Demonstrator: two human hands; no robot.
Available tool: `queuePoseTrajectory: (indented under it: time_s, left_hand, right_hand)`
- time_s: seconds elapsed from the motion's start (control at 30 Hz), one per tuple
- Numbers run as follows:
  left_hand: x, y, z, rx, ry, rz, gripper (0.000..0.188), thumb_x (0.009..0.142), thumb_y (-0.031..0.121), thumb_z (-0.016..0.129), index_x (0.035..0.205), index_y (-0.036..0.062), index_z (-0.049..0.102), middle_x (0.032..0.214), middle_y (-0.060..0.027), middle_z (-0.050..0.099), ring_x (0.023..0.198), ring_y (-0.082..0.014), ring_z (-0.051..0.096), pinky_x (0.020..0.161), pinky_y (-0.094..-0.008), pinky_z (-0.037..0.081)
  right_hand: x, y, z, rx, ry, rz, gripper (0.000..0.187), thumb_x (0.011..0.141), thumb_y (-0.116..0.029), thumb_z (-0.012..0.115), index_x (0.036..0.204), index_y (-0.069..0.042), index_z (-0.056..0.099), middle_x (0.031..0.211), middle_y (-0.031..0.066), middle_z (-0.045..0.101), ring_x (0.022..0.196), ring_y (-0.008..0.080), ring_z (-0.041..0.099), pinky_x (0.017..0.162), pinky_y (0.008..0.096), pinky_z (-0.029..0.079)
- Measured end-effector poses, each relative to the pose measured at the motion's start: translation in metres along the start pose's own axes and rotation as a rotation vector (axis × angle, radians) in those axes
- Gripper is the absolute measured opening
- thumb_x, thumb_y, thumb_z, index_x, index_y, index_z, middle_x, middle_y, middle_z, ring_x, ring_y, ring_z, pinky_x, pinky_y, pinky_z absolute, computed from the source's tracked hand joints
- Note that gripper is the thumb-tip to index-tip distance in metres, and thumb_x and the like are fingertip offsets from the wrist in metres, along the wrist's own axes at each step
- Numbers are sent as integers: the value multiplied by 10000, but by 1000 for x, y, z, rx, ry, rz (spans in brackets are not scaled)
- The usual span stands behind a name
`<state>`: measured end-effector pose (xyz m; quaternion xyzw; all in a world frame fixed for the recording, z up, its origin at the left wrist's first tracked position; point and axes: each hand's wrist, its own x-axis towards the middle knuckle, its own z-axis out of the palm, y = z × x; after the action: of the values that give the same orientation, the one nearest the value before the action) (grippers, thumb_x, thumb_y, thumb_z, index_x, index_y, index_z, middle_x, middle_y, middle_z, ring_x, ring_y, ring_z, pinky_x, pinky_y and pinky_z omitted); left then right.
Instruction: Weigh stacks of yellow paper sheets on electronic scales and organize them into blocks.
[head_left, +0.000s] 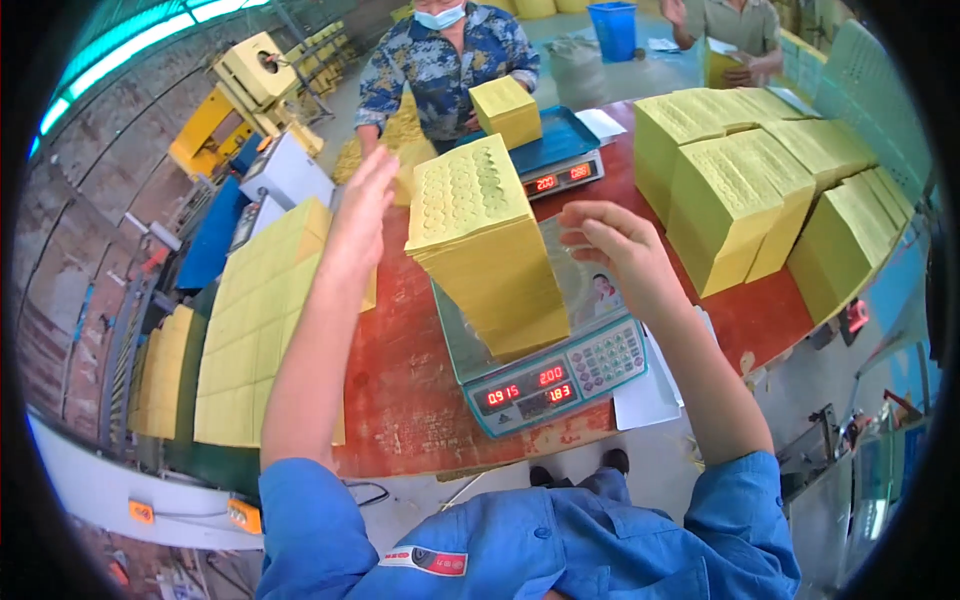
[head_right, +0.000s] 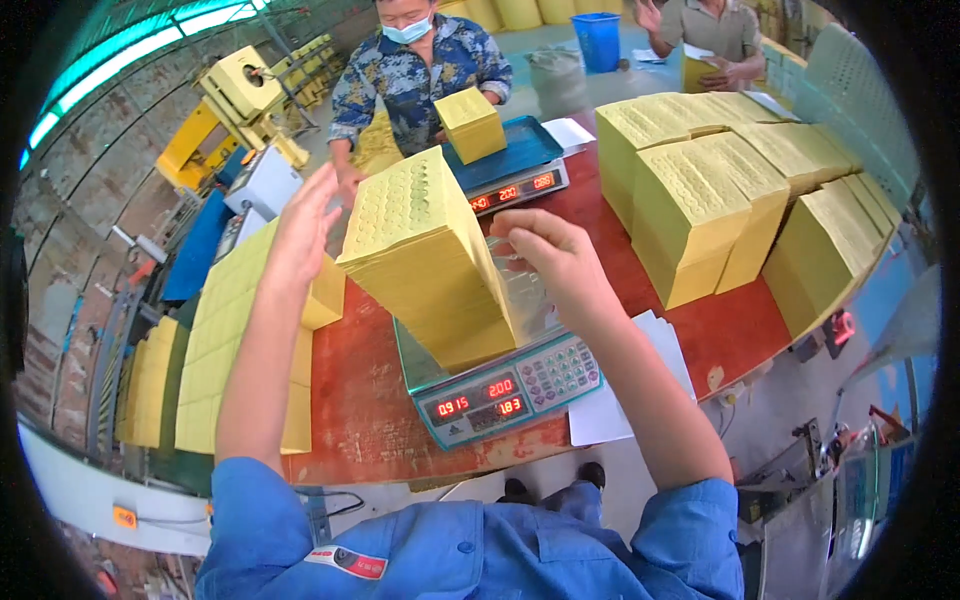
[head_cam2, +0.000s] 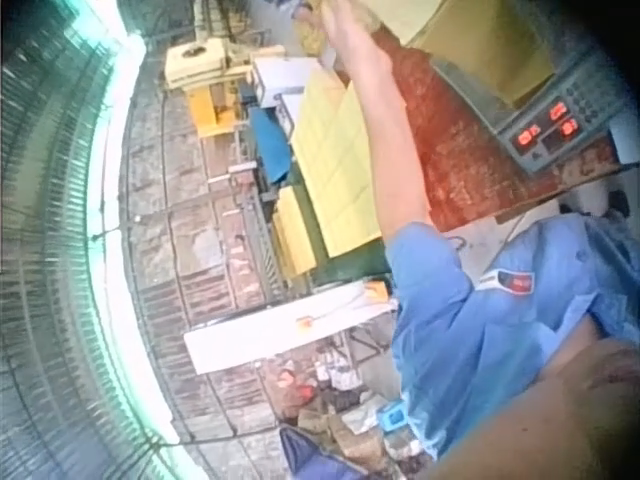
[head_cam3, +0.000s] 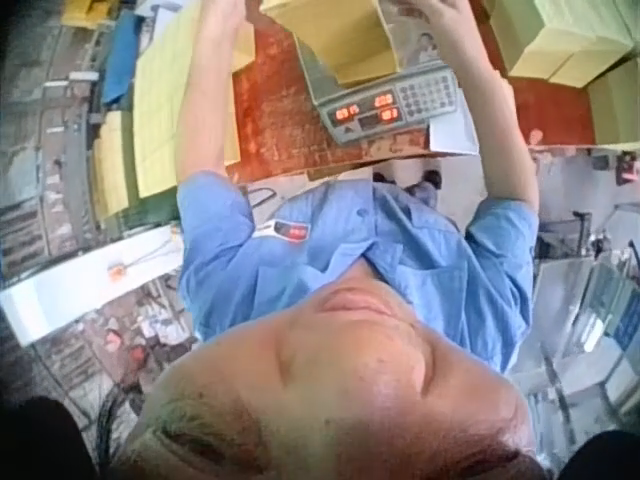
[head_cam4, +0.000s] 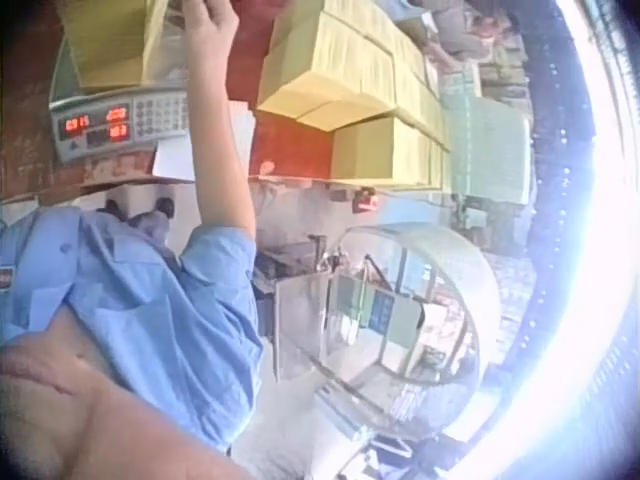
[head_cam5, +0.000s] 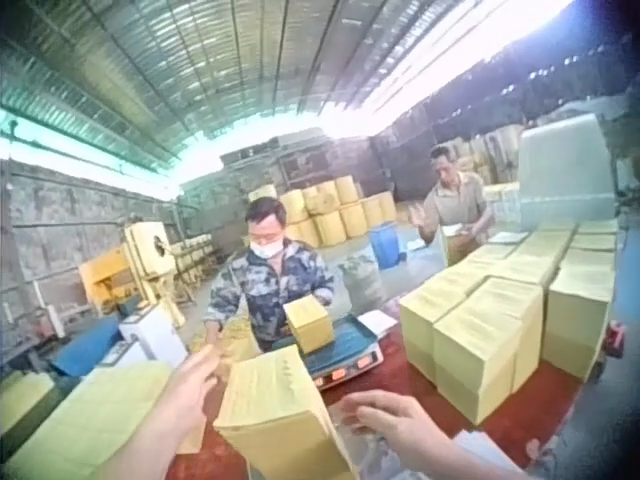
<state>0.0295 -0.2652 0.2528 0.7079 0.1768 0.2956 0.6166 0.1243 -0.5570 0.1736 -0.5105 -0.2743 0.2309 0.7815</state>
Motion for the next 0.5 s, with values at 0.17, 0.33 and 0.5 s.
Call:
queuePoseTrajectory:
  time_s: [0.17,0.33,0.5]
  left_hand:
    - [4,41,30,506,-160,-21,640,964,451,523,1480,105,368,1530,-92,345,1418,-220,282,1133,-422,221]
    - [6,46,52,683,-217,-134,656,973,518,459,1499,145,342,1559,-57,306,1436,-229,252,1143,-415,219]
    - [13,39,66,930,-270,38,690,961,529,473,1489,101,349,1557,-113,295,1440,-261,248,1165,-388,193]
  right_hand:
    - [-22,14,-26,66,-86,17,265,939,-122,529,1124,30,642,1061,71,664,960,154,628,853,306,486]
    - [-33,23,-53,97,-158,70,254,938,-111,527,1109,28,653,1035,69,671,951,140,628,833,299,499]
    - [-39,31,-76,154,-170,155,249,934,-101,526,1104,26,655,1031,68,673,955,136,629,829,296,498]
